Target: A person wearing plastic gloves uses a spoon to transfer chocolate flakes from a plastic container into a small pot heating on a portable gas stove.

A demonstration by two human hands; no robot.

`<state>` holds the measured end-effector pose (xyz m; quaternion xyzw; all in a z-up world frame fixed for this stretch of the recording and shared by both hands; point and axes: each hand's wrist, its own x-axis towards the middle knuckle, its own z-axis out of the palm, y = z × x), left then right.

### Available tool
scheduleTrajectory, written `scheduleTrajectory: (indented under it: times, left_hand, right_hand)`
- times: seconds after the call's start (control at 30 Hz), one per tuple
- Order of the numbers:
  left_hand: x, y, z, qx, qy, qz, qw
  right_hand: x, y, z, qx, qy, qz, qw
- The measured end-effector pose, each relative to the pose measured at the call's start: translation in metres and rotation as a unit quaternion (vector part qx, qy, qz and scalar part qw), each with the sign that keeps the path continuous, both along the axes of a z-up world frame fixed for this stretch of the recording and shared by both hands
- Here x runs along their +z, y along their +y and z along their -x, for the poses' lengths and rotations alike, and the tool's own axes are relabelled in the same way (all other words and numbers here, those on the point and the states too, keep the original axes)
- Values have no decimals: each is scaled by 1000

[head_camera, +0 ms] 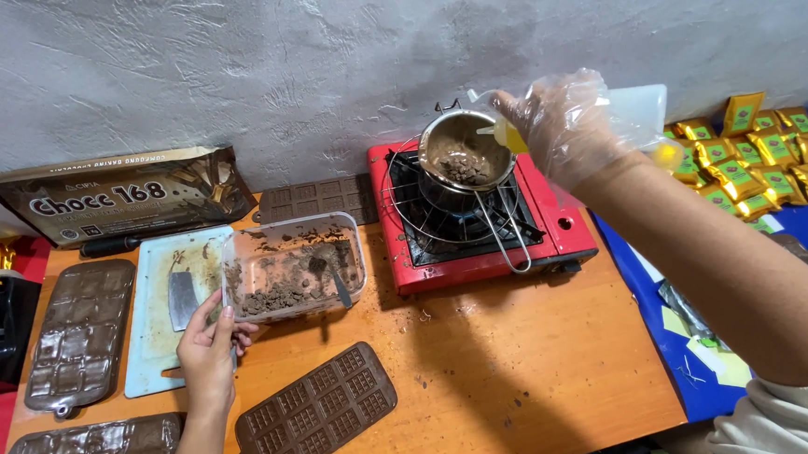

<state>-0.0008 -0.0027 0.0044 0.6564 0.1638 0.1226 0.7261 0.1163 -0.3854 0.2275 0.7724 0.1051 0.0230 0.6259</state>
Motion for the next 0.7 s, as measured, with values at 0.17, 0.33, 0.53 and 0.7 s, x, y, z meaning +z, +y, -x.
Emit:
scheduleTrajectory:
  times: [0.17, 0.33, 0.53, 0.7]
  left_hand:
    - [-3, 0, -1, 4, 0, -3, 1000]
    - [-3, 1, 0, 5, 0, -6, 1000]
    - [-4, 1, -1, 2, -2, -5, 1000]
    - [-2, 1, 1, 0, 6, -3, 1000]
  right_hand:
    - [-1, -4, -6, -40, 7, -103, 994]
    - [-18, -22, -13, 4, 14, -80, 997]
    - [15, -11, 0, -60, 53, -278, 957]
    - [26, -21, 17, -61, 74, -513, 853]
